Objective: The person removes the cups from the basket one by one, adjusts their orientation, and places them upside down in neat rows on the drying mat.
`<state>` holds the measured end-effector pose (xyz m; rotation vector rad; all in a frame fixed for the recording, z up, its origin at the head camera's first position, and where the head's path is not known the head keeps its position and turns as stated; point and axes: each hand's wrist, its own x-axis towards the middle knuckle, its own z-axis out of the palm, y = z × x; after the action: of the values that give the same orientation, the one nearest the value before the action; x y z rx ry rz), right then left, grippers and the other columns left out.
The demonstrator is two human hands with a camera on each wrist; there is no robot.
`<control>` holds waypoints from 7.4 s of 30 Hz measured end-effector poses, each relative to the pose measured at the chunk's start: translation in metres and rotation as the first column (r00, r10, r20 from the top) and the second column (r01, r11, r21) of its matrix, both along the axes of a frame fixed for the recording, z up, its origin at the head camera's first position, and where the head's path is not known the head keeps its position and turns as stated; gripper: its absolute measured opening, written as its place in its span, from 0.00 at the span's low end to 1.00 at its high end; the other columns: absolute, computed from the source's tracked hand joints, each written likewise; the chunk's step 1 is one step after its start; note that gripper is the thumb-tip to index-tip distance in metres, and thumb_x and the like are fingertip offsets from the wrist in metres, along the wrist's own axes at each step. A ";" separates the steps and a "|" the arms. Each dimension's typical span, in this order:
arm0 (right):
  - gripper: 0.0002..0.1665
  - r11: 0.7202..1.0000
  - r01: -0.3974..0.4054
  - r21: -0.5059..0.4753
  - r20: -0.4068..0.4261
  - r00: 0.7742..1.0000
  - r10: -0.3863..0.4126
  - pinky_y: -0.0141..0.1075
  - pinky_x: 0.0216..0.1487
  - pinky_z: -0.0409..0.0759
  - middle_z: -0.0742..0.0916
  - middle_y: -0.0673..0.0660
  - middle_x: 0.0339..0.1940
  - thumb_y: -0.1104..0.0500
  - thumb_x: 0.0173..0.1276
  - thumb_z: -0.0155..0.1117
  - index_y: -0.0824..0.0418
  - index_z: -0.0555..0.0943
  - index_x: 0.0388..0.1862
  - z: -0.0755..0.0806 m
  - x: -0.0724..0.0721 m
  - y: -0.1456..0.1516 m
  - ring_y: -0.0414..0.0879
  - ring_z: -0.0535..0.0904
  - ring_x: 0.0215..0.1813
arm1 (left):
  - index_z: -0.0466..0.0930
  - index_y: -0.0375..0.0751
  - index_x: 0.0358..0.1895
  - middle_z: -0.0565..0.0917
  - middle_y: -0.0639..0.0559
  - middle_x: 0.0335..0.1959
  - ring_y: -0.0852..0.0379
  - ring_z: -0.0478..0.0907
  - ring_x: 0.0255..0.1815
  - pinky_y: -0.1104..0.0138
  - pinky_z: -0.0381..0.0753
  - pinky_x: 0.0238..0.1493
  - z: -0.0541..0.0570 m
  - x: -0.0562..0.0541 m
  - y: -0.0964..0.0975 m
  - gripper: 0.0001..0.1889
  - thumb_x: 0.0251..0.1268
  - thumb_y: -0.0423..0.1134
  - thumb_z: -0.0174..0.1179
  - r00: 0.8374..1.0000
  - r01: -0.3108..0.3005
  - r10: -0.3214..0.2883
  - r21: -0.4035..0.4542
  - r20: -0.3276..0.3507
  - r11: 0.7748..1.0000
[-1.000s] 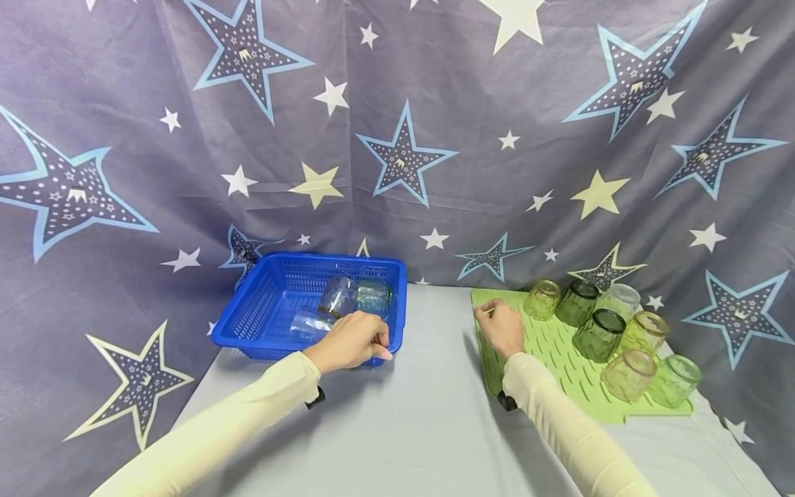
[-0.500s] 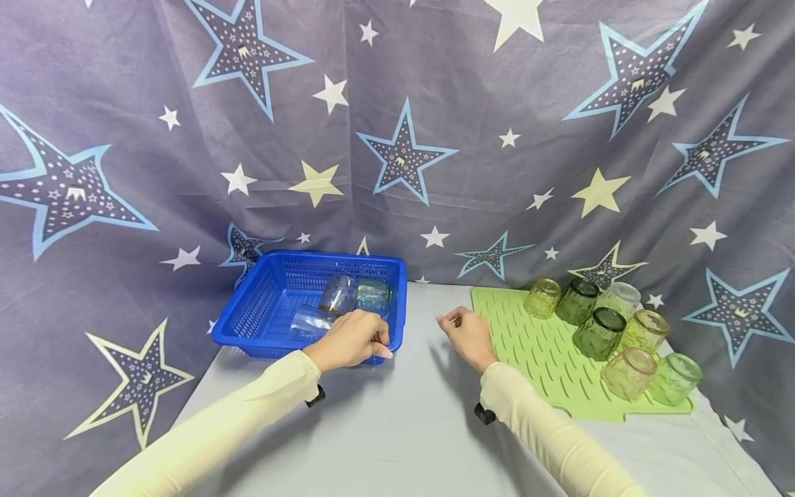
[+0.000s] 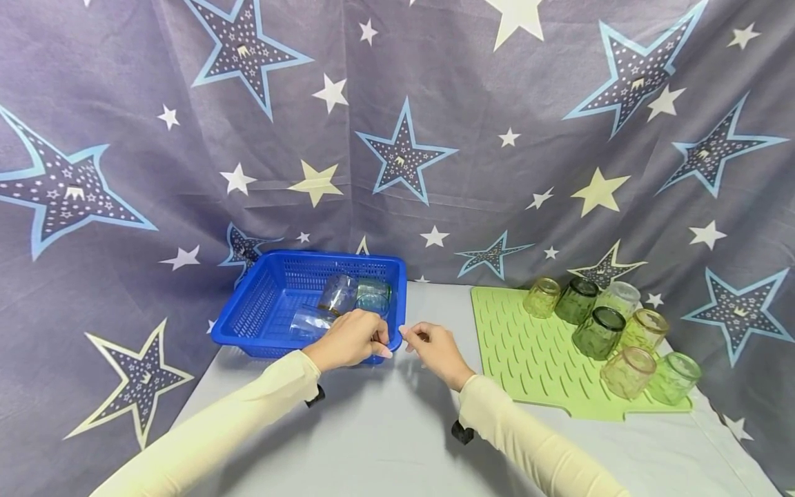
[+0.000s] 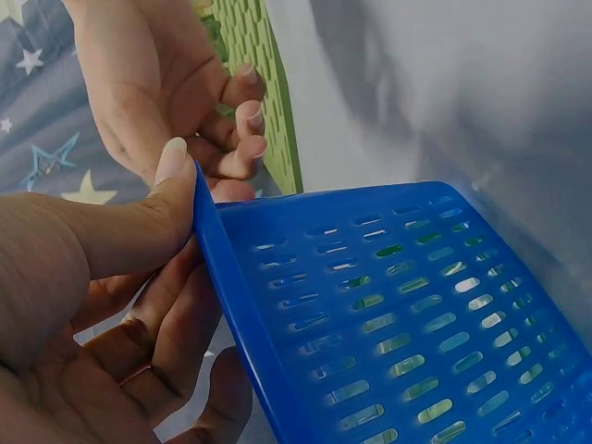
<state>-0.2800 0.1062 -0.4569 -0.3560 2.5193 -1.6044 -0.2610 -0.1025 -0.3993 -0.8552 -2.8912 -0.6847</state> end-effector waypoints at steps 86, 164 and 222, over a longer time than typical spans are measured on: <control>0.28 0.944 -0.093 -0.316 0.257 0.950 0.179 0.34 0.28 0.72 0.86 0.54 0.29 0.42 0.75 0.65 0.69 0.86 0.42 -0.006 -0.001 0.001 0.43 0.76 0.26 | 0.84 0.28 0.41 0.86 0.39 0.38 0.51 0.83 0.36 0.58 0.82 0.40 -0.011 -0.047 -0.172 0.10 0.77 0.35 0.60 0.780 -0.443 0.281 0.177 0.559 0.879; 0.42 0.944 -0.251 0.213 -0.304 0.902 0.308 0.53 0.58 0.78 0.82 0.51 0.59 0.41 0.63 0.78 0.48 0.74 0.74 0.084 -0.022 0.010 0.49 0.77 0.57 | 0.82 0.29 0.50 0.82 0.46 0.41 0.52 0.80 0.42 0.49 0.73 0.60 -0.001 -0.031 -0.070 0.12 0.82 0.35 0.51 0.705 -0.406 -0.220 0.638 0.674 0.654; 0.40 0.585 -0.102 0.804 -0.133 0.929 0.345 0.60 0.54 0.79 0.85 0.66 0.55 0.52 0.62 0.79 0.66 0.76 0.69 0.093 -0.059 0.176 0.64 0.82 0.55 | 0.69 0.53 0.14 0.69 0.63 0.13 0.64 0.64 0.16 0.69 0.64 0.18 0.002 -0.005 0.008 0.25 0.64 0.48 0.73 0.977 0.043 -0.073 -0.149 -0.199 0.988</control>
<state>-0.3394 0.2822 -0.3635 -0.7702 2.9078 -0.2349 -0.2657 -0.0945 -0.3977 -0.9669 -2.7656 -0.3699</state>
